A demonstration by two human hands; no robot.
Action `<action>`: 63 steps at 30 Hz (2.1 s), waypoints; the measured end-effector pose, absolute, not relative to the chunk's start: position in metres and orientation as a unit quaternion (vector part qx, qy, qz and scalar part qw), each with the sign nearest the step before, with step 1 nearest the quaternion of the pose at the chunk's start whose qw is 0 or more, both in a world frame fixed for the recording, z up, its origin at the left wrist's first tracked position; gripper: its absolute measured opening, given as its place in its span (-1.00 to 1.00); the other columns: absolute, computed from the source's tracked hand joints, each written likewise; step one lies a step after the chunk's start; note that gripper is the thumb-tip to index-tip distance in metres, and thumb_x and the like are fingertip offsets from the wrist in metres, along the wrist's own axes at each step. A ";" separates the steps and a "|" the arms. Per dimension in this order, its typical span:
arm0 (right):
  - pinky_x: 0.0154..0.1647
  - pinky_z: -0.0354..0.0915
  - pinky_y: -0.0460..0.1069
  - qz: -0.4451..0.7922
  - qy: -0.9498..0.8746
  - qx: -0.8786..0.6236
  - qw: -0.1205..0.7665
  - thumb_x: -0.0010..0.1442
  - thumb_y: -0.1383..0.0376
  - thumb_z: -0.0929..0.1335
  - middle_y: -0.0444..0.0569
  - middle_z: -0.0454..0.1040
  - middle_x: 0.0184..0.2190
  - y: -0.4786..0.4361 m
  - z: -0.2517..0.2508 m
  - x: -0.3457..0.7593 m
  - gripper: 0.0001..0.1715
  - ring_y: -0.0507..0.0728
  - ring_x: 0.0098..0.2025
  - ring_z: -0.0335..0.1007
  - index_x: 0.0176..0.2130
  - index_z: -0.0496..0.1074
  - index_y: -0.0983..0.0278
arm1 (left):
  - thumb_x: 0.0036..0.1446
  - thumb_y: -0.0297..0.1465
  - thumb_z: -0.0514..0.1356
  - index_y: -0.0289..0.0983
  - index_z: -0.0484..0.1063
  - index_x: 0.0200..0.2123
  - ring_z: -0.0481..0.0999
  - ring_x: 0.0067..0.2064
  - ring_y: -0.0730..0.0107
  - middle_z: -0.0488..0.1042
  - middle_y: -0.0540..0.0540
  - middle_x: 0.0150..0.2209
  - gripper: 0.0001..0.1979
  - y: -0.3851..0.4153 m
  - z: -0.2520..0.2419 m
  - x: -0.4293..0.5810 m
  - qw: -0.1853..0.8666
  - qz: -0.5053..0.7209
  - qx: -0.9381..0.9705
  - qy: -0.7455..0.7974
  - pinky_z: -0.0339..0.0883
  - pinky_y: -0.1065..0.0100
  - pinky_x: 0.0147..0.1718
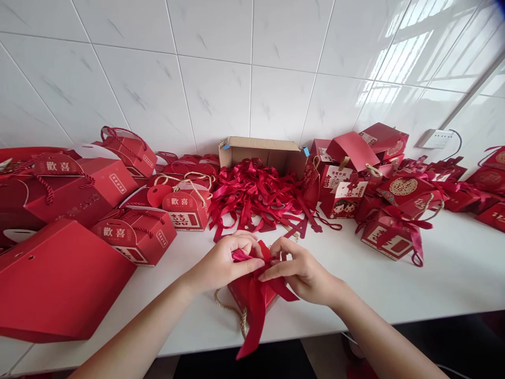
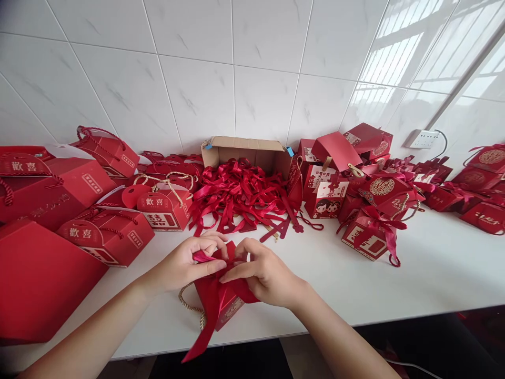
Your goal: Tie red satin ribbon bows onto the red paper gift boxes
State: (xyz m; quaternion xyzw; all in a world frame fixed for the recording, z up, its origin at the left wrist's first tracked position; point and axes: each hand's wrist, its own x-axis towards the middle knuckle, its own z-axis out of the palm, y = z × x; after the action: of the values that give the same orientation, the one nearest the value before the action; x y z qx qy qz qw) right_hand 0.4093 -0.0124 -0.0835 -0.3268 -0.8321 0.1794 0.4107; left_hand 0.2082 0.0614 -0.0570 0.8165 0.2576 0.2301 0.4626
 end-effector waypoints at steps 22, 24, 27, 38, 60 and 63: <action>-0.30 0.25 -0.03 0.370 -0.633 -0.421 0.533 0.22 0.32 0.33 -0.14 0.33 -0.42 -0.018 -0.085 0.407 -0.72 0.04 -0.32 0.25 -0.39 0.08 0.20 | 0.04 -0.37 0.24 -0.21 -0.10 -0.61 0.36 0.12 0.15 0.56 -0.07 -0.33 -0.52 0.056 -0.058 0.213 0.492 0.248 0.795 0.253 0.21 0.22 0.05; -0.31 0.25 -0.03 0.380 -0.621 -0.421 0.541 0.21 0.32 0.34 -0.14 0.35 -0.43 -0.018 -0.085 0.407 -0.70 0.04 -0.33 0.27 -0.40 0.08 0.20 | 0.03 -0.37 0.25 -0.21 -0.10 -0.62 0.36 0.12 0.14 0.57 -0.07 -0.33 -0.51 0.055 -0.058 0.214 0.491 0.251 0.795 0.252 0.22 0.22 0.04; -0.32 0.25 -0.03 0.384 -0.607 -0.420 0.554 0.20 0.32 0.35 -0.15 0.36 -0.45 -0.018 -0.086 0.407 -0.68 0.03 -0.36 0.28 -0.41 0.08 0.20 | 0.03 -0.37 0.25 -0.21 -0.09 -0.62 0.37 0.12 0.14 0.57 -0.06 -0.34 -0.51 0.056 -0.059 0.215 0.491 0.255 0.794 0.252 0.22 0.22 0.03; -0.37 0.22 -0.06 0.365 -0.615 -0.423 0.556 0.24 0.29 0.32 -0.16 0.31 -0.46 -0.022 -0.087 0.406 -0.71 0.01 -0.41 0.21 -0.39 0.07 0.20 | 0.02 -0.36 0.27 -0.21 -0.08 -0.63 0.37 0.13 0.14 0.57 -0.05 -0.33 -0.50 0.056 -0.059 0.214 0.505 0.250 0.789 0.246 0.22 0.21 0.08; -0.43 0.18 -0.09 0.362 -0.549 -0.434 0.616 0.19 0.31 0.37 -0.19 0.27 -0.45 -0.022 -0.096 0.409 -0.66 0.00 -0.41 0.19 -0.41 0.08 0.21 | 0.02 -0.40 0.26 -0.20 -0.13 -0.64 0.38 0.15 0.10 0.59 -0.06 -0.40 -0.48 0.055 -0.066 0.217 0.518 0.276 0.761 0.276 0.26 0.17 0.05; -0.38 0.18 -0.08 0.368 -0.558 -0.433 0.605 0.20 0.30 0.37 -0.17 0.31 -0.42 -0.024 -0.093 0.413 -0.69 0.01 -0.37 0.24 -0.39 0.11 0.21 | -0.01 -0.39 0.28 -0.19 -0.12 -0.63 0.37 0.16 0.11 0.59 -0.06 -0.39 -0.47 0.057 -0.066 0.216 0.520 0.272 0.762 0.275 0.24 0.17 0.07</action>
State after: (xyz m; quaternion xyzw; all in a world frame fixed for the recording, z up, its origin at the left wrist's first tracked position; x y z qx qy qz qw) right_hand 0.4126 -0.0243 -0.0928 -0.4334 -0.5579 0.3678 0.6046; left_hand 0.2164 0.0565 -0.0663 0.7616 0.2752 0.2717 0.5200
